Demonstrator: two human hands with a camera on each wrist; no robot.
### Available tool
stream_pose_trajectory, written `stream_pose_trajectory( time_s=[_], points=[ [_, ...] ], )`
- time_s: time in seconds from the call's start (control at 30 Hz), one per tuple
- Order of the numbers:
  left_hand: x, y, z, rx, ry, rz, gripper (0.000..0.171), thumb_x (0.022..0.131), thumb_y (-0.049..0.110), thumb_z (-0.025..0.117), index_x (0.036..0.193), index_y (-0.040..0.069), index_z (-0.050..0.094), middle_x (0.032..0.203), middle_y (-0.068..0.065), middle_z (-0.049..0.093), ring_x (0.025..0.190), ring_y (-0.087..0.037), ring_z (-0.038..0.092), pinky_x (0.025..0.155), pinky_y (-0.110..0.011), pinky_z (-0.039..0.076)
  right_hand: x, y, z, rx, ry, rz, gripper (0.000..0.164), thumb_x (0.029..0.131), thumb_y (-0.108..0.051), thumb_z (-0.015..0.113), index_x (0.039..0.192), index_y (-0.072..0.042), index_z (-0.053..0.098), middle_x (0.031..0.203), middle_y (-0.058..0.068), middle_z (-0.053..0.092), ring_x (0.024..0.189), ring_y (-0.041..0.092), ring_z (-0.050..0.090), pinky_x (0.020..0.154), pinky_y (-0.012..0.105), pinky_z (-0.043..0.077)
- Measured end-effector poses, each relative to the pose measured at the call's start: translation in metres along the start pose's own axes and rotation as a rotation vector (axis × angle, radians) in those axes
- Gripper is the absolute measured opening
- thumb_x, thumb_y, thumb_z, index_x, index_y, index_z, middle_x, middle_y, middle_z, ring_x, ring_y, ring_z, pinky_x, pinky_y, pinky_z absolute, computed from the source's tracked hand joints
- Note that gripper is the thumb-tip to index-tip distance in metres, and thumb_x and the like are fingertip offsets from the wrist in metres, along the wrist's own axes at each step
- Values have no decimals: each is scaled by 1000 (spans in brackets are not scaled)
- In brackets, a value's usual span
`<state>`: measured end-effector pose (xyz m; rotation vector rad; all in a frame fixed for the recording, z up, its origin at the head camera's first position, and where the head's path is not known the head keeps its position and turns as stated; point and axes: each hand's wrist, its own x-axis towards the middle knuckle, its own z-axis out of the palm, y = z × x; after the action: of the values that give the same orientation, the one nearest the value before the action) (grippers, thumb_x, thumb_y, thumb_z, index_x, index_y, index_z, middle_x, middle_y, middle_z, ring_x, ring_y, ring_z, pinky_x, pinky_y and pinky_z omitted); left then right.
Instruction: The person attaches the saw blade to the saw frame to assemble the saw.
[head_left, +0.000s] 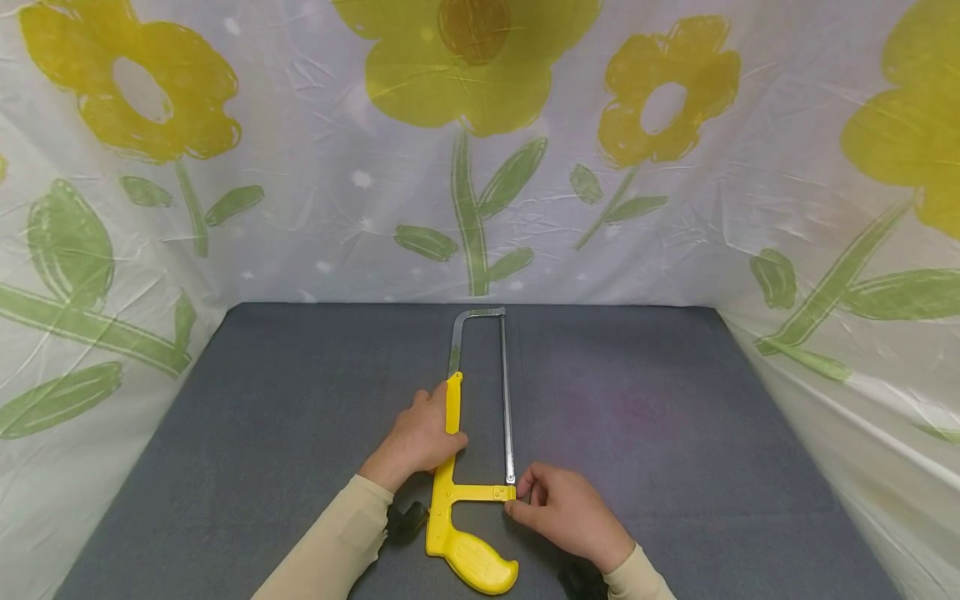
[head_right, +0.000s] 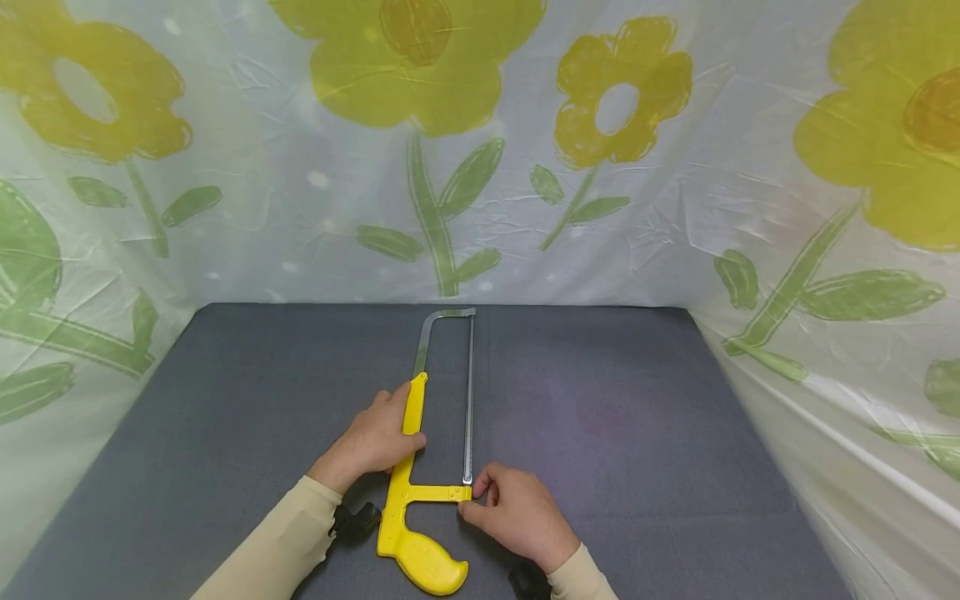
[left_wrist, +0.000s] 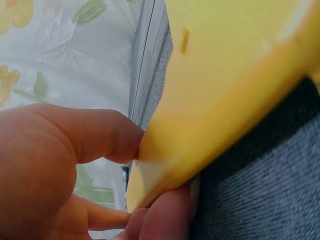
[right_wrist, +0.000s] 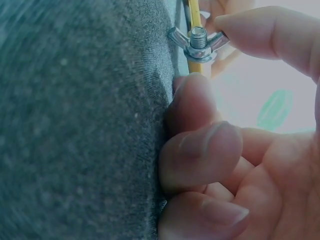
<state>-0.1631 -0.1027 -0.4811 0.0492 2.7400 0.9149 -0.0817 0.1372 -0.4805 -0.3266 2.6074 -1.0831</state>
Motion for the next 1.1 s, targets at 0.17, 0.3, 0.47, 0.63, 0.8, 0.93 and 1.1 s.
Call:
stream_pose_trajectory(
  time_s=[0.17, 0.3, 0.47, 0.63, 0.8, 0.93, 1.1],
  points=[
    [0, 0, 0, 4, 0, -1, 95, 89, 21, 78, 169, 2, 30, 124, -24, 53, 75, -26, 60, 60, -33, 55, 0, 1, -1, 4, -9, -15, 17, 92, -36, 80, 88, -24, 69, 66, -12, 53, 53, 2, 43, 50, 23, 36],
    [1, -1, 1, 5, -1, -3, 95, 90, 21, 79, 169, 3, 30, 122, -23, 52, 76, -26, 60, 61, -34, 56, 1, 1, -1, 8, -13, -27, 16, 92, -34, 80, 88, -24, 69, 66, -12, 53, 53, 2, 43, 51, 22, 36],
    [1, -1, 1, 6, -5, -11, 96, 90, 22, 79, 169, 3, 30, 123, -23, 52, 77, -26, 60, 63, -35, 57, 1, 2, -1, 17, -21, -28, 14, 93, -32, 79, 88, -25, 69, 67, -12, 54, 53, 1, 43, 51, 22, 36],
    [1, -1, 0, 8, -7, -9, 96, 90, 22, 79, 170, 3, 29, 125, -23, 52, 77, -27, 60, 63, -34, 57, 1, 2, -3, 45, -36, -41, 13, 94, -30, 80, 89, -22, 70, 69, -11, 54, 54, 0, 43, 51, 21, 35],
    [1, 0, 0, 10, -8, -11, 96, 90, 22, 79, 170, 4, 29, 127, -24, 52, 77, -27, 60, 63, -34, 57, -1, 1, -4, 66, -41, -54, 13, 93, -28, 81, 89, -21, 70, 71, -9, 55, 56, 1, 44, 52, 21, 35],
    [0, 0, 0, 5, -8, -14, 96, 90, 22, 80, 170, 4, 29, 127, -24, 52, 78, -26, 61, 62, -34, 58, -1, 1, -5, 59, -37, -59, 12, 93, -26, 81, 89, -21, 71, 72, -10, 55, 57, 0, 44, 54, 21, 35],
    [0, 0, 0, 0, -12, -8, 96, 91, 22, 79, 170, 4, 29, 128, -24, 52, 78, -26, 61, 62, -33, 57, 0, 3, -4, 57, -38, -63, 11, 93, -24, 81, 89, -21, 71, 72, -10, 56, 59, 0, 45, 55, 21, 36]
  ],
)
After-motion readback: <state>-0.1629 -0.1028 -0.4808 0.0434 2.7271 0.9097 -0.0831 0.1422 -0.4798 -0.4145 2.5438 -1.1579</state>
